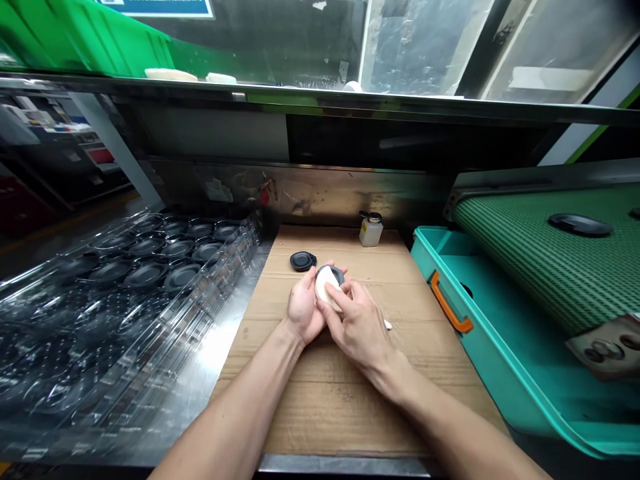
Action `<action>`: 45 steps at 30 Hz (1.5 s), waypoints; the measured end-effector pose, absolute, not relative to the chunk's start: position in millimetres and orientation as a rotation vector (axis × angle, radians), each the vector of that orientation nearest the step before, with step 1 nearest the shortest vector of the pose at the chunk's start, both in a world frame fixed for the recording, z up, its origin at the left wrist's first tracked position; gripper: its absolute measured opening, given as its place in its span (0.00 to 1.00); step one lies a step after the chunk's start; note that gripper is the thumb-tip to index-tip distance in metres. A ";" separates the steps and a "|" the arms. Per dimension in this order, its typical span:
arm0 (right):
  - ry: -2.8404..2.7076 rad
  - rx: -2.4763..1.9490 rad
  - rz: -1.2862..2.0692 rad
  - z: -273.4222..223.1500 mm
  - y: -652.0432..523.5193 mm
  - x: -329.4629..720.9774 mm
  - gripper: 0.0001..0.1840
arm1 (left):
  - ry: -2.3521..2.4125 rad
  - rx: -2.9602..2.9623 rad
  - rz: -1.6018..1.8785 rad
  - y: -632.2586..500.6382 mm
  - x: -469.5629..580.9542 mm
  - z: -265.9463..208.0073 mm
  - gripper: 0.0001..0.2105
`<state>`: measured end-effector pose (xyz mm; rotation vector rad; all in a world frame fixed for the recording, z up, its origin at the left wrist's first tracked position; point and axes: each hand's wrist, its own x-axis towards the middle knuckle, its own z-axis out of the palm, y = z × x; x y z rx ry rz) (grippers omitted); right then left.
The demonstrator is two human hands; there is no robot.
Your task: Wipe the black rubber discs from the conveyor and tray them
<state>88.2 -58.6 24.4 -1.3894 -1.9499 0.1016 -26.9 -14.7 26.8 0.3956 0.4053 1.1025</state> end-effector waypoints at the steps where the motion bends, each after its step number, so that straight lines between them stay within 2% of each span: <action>1: -1.944 -1.440 0.052 24.2 -58.3 86.2 0.18 | 0.401 0.414 1.111 -15.7 -24.9 26.4 0.17; 8: -2.054 -1.482 -0.035 27.0 -53.7 93.2 0.18 | 0.438 0.425 1.124 -12.2 -25.2 22.9 0.14; 13: -1.801 -1.639 -0.116 24.4 -34.8 122.3 0.20 | 0.415 0.385 1.137 -7.5 -31.9 24.9 0.14; 17: -1.577 -1.514 0.021 28.4 -32.2 134.4 0.26 | 0.326 0.365 1.088 -8.2 -37.7 29.7 0.16; 24: -1.625 -1.329 0.128 31.3 -38.1 127.2 0.29 | 0.374 0.385 1.106 -8.9 -36.0 29.9 0.16; 30: -2.080 -0.979 0.478 28.8 -39.0 126.2 0.20 | 0.578 0.526 1.217 2.7 -36.9 20.2 0.11; 33: -1.865 -1.149 0.419 23.7 -26.5 145.4 0.18 | 0.732 0.691 1.417 8.1 -49.7 24.9 0.09; 36: -1.621 -1.467 0.374 7.7 -7.4 173.0 0.23 | 0.982 0.893 1.533 -0.8 -70.2 38.4 0.14; 38: -1.585 -1.620 0.332 -6.6 3.7 187.7 0.24 | 1.190 1.071 1.476 -16.6 -85.0 45.8 0.18; 40: -1.611 -1.722 0.215 -19.3 10.9 195.4 0.20 | 1.401 1.290 1.347 -36.4 -98.0 46.5 0.20; 42: -1.624 -1.831 0.087 -27.1 14.3 196.9 0.17 | 1.565 1.540 1.202 -54.3 -107.2 39.6 0.18; 45: -1.627 -1.971 0.009 -29.2 14.8 194.7 0.18 | 1.659 1.852 0.988 -68.8 -112.0 21.7 0.15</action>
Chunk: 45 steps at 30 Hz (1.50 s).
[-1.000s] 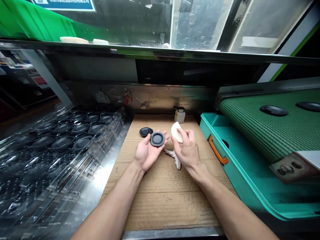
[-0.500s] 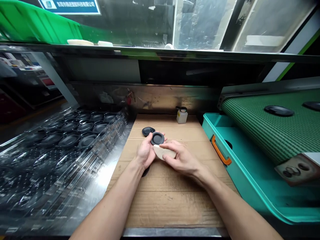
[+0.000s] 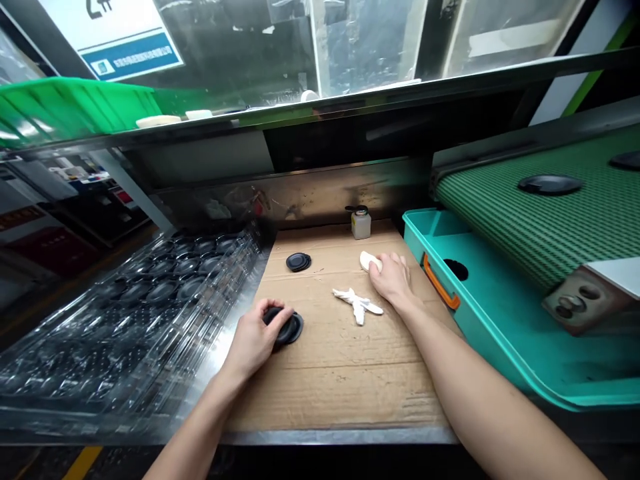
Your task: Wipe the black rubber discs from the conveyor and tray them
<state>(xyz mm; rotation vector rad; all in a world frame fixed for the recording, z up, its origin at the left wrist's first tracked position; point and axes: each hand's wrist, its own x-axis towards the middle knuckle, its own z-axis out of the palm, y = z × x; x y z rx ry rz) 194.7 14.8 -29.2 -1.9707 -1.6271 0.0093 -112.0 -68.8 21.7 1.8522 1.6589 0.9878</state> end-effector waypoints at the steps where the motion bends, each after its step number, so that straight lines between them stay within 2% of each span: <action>1: -1.632 -1.992 0.006 -28.5 14.3 194.1 0.18 | 1.672 1.923 0.941 -69.9 -111.5 15.9 0.14; 10: -1.634 -1.991 0.012 -25.0 12.0 193.6 0.18 | 1.746 2.238 0.840 -55.1 -108.8 2.1 0.16; 17: -1.617 -2.010 0.073 -19.8 11.5 192.4 0.17 | 2.035 2.322 0.365 -76.9 -100.3 10.7 0.29; 19: -1.618 -2.012 0.068 -19.1 10.9 192.3 0.17 | 1.983 2.357 0.281 -79.2 -98.6 14.4 0.31; 24: -1.609 -2.001 0.056 -18.7 9.8 191.9 0.16 | 1.741 2.366 0.151 -63.8 -106.2 29.8 0.29; 31: -1.600 -1.999 0.081 -15.4 8.9 191.8 0.17 | 1.422 2.406 0.110 -29.4 -116.1 45.8 0.29; 41: -1.571 -1.972 0.132 -11.1 7.6 192.0 0.17 | 1.393 2.344 0.112 -25.3 -118.7 52.5 0.29; 45: -1.542 -1.953 0.146 -11.1 8.9 191.6 0.17 | 1.415 2.478 0.162 -11.5 -111.4 52.9 0.34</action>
